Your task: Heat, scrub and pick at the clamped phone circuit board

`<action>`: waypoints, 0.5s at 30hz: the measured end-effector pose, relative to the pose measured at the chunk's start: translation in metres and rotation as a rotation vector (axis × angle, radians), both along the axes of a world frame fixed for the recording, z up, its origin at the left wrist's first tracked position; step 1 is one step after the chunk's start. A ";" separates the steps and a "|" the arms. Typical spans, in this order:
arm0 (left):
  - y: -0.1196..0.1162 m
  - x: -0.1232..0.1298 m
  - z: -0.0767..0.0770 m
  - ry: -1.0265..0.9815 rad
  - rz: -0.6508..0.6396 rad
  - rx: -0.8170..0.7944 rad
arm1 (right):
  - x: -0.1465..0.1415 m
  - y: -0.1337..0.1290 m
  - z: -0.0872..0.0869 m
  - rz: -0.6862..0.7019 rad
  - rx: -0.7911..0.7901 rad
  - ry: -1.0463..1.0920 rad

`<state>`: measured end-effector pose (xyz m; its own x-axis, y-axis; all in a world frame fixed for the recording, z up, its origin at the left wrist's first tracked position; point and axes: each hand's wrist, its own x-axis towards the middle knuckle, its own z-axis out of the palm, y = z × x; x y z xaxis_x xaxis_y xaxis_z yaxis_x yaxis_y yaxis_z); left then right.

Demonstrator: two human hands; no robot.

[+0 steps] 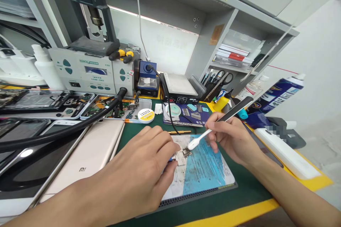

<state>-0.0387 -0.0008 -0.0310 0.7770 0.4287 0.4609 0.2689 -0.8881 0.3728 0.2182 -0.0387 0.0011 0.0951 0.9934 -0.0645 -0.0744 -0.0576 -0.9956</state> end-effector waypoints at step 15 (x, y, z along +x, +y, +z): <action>0.000 0.000 0.001 0.000 -0.006 0.005 | -0.001 0.002 0.001 -0.014 -0.017 -0.032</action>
<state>-0.0383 -0.0006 -0.0305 0.7796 0.4219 0.4628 0.2641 -0.8916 0.3679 0.2173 -0.0370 0.0023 0.1115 0.9907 -0.0782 -0.0437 -0.0737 -0.9963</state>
